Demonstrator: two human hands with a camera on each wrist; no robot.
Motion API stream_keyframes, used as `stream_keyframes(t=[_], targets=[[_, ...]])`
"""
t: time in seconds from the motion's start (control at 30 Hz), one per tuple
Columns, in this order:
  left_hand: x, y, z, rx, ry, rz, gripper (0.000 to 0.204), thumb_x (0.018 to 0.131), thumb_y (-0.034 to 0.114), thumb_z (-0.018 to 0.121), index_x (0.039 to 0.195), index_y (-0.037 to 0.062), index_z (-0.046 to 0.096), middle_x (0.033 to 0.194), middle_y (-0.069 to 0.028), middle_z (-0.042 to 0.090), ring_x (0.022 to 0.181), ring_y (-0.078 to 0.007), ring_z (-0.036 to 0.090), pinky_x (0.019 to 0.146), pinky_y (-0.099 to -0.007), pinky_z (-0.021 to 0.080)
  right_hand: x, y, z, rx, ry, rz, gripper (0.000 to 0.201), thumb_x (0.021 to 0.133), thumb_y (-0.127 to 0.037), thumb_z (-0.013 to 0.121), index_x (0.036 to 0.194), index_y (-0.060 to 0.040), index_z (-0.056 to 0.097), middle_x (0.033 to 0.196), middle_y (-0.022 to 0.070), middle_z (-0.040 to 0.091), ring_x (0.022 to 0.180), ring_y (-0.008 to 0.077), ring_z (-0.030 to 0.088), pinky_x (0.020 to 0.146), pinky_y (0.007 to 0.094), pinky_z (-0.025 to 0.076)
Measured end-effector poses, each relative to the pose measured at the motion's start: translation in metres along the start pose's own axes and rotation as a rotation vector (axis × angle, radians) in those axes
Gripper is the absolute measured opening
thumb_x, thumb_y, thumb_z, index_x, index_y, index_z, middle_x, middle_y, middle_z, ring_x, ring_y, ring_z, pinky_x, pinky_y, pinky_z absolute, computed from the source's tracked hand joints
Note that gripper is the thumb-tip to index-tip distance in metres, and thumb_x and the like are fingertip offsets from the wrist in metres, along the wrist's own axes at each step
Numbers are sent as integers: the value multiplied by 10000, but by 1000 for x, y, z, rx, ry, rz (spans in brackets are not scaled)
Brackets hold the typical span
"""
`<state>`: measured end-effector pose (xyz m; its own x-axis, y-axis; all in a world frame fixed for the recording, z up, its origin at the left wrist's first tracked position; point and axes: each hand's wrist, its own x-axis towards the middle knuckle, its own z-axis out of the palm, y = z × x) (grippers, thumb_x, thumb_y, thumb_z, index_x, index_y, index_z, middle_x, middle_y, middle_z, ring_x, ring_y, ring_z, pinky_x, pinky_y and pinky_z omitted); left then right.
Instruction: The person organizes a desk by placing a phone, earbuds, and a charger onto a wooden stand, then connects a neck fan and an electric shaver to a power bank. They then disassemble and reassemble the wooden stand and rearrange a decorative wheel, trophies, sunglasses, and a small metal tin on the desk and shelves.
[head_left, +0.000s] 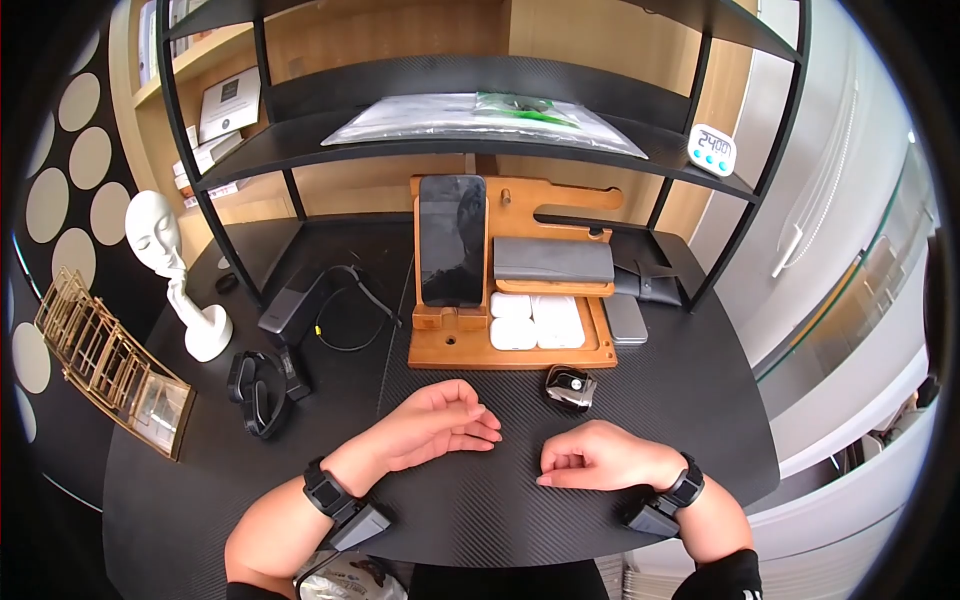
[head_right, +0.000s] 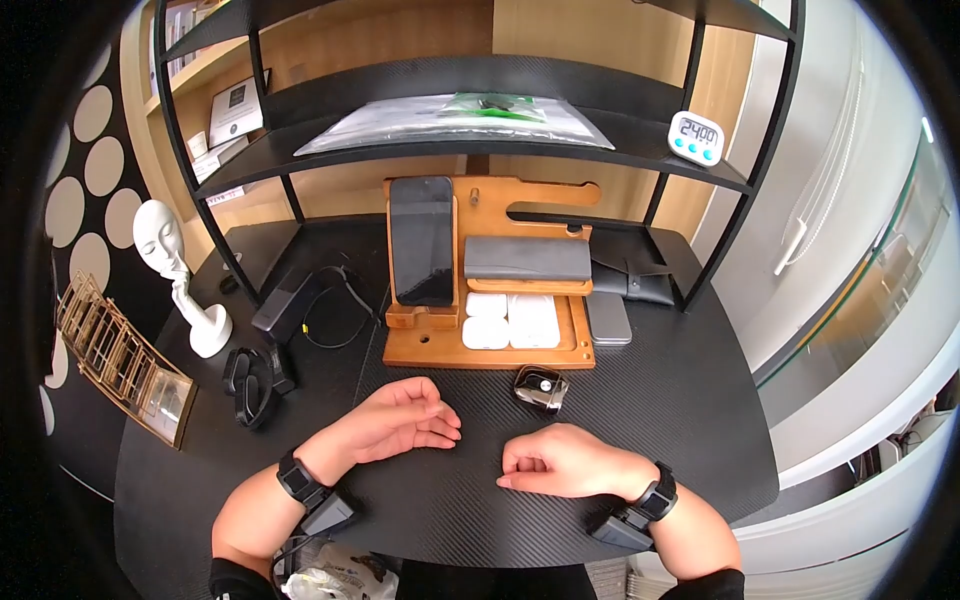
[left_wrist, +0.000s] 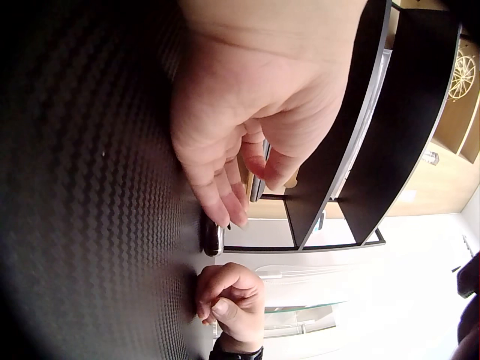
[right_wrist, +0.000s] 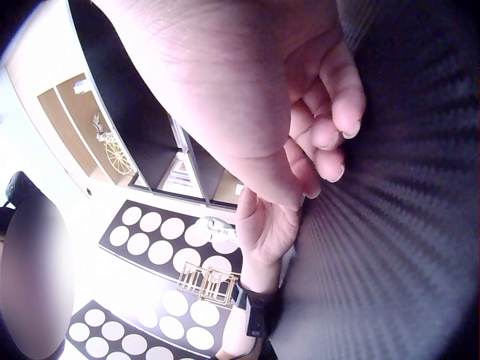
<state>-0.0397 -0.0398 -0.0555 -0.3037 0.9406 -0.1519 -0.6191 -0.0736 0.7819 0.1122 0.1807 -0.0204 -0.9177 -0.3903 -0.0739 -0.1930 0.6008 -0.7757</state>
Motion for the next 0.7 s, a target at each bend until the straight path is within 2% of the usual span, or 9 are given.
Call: stream_keyframes(t=[0.4, 0.6, 0.7], targets=[[0, 1, 0, 26, -41, -11, 75, 940, 114, 510, 906, 51, 488, 1035, -151, 612, 990, -244, 617, 886, -385, 513, 0, 0, 0, 12, -3, 7, 169, 855, -225, 642, 797, -70, 606, 549, 7, 532, 476, 112, 489, 473, 261, 363], [-2, 0, 2, -34, -14, -17, 154, 938, 121, 517, 796, 68, 494, 990, -148, 626, 958, -245, 629, 869, -382, 519, 1, -1, -1, 0, -7, 16, 170, 853, -226, 640, 798, -69, 608, 550, 14, 530, 477, 121, 492, 474, 270, 363], [-2, -1, 0, 40, -8, -15, 194, 934, 123, 528, 749, 81, 486, 963, -136, 631, 916, -233, 638, 856, -377, 523, 0, -1, -1, 5, -7, 15, 170, 853, -227, 637, 800, -69, 609, 548, 17, 529, 480, 125, 493, 476, 272, 362]])
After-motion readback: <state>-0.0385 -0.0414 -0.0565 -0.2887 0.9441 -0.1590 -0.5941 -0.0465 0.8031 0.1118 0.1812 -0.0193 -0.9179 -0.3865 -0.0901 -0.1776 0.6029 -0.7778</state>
